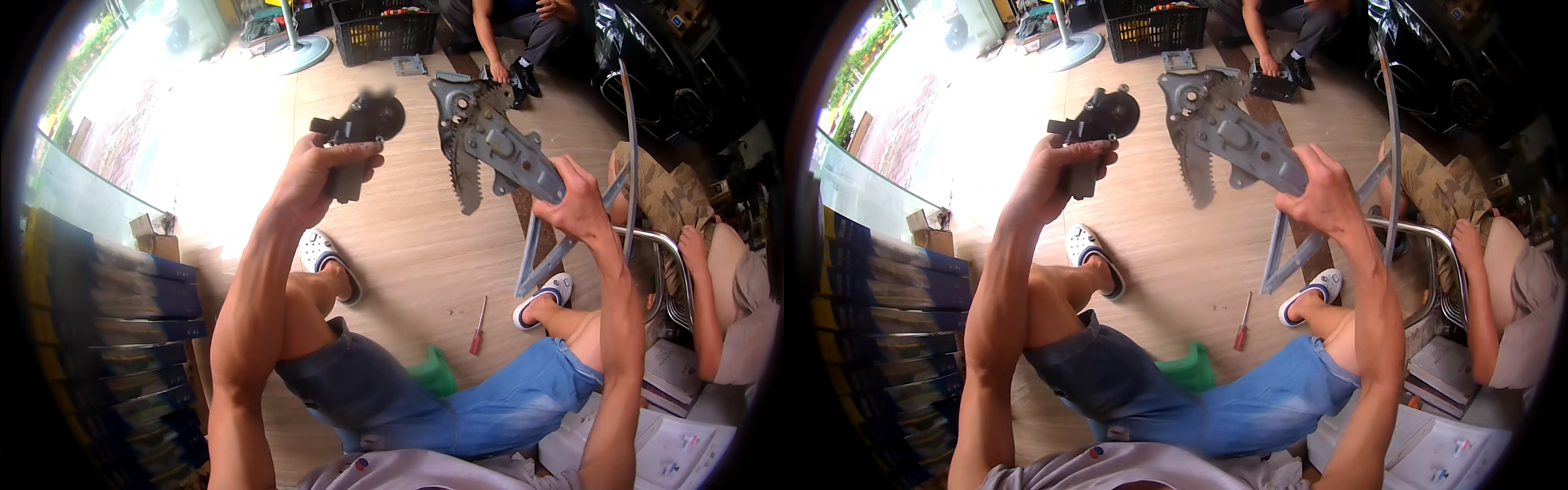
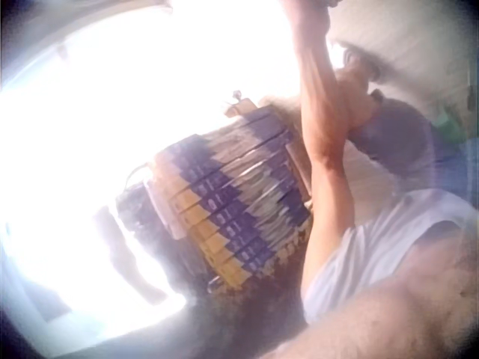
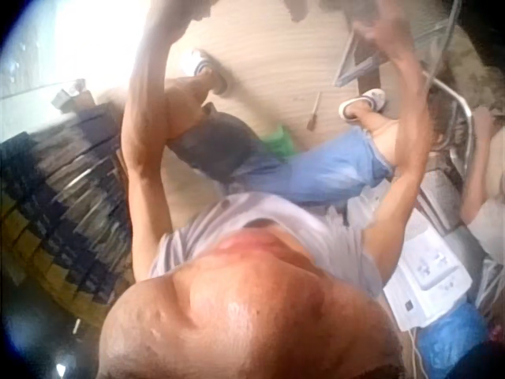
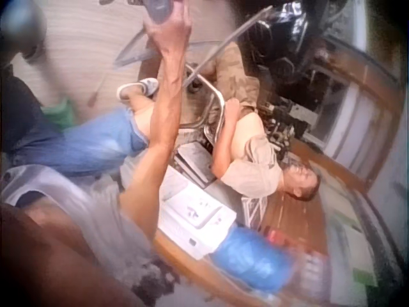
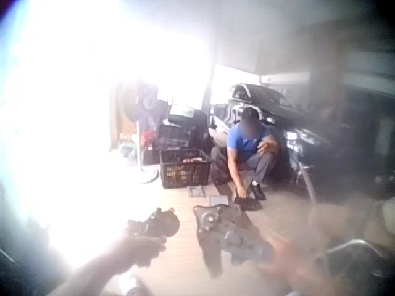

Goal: The person sits on a small stool and works on a metal mechanical assembly, likely a window regulator. They use a red-handled screwdriver to tighten screws on the mechanism while holding it with their other hand. The person rotates the object to access different parts and continues adjusting the screws throughout the clip.

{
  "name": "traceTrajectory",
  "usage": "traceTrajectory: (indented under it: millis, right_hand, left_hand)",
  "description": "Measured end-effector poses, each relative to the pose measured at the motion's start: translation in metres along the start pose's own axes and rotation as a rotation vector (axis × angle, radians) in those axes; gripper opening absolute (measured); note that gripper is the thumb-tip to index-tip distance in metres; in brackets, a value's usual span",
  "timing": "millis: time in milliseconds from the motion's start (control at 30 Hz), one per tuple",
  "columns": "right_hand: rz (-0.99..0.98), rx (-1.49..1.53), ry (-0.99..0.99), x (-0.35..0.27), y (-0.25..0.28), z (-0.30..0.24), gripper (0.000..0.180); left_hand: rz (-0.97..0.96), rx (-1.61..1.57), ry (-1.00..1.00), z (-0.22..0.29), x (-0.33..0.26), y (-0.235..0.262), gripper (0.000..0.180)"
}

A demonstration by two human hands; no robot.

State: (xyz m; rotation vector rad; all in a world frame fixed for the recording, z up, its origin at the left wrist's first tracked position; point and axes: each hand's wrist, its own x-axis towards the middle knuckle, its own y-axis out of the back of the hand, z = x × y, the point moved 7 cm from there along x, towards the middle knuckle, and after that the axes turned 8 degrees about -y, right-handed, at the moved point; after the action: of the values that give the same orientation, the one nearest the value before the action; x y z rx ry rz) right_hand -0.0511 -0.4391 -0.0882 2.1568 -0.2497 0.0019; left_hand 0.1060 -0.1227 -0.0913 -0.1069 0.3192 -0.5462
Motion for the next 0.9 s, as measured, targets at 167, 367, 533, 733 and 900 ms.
traceTrajectory:
  millis: [167, 367, 533, 733, 900]
  right_hand:
    - [0.108, 0.017, 0.008, -0.034, 0.023, -0.006, 0.048]
    - [0.147, 0.012, 0.065, -0.023, 0.037, -0.023, 0.053]
    - [0.155, -0.044, 0.175, -0.013, 0.051, -0.032, 0.054]
    - [0.168, -0.031, 0.150, -0.023, 0.066, -0.042, 0.053]
    - [0.199, -0.015, 0.176, -0.023, 0.069, -0.047, 0.054]
  left_hand:
    - [-0.153, -0.233, 0.018, 0.000, 0.000, -0.035, 0.034]
    - [-0.150, -0.381, -0.018, -0.004, -0.009, -0.043, 0.037]
    - [-0.257, -0.385, -0.036, 0.015, -0.009, -0.039, 0.038]
    - [-0.128, -0.339, -0.018, 0.005, -0.013, -0.042, 0.044]
    - [-0.088, -0.249, 0.039, 0.003, -0.013, -0.048, 0.051]
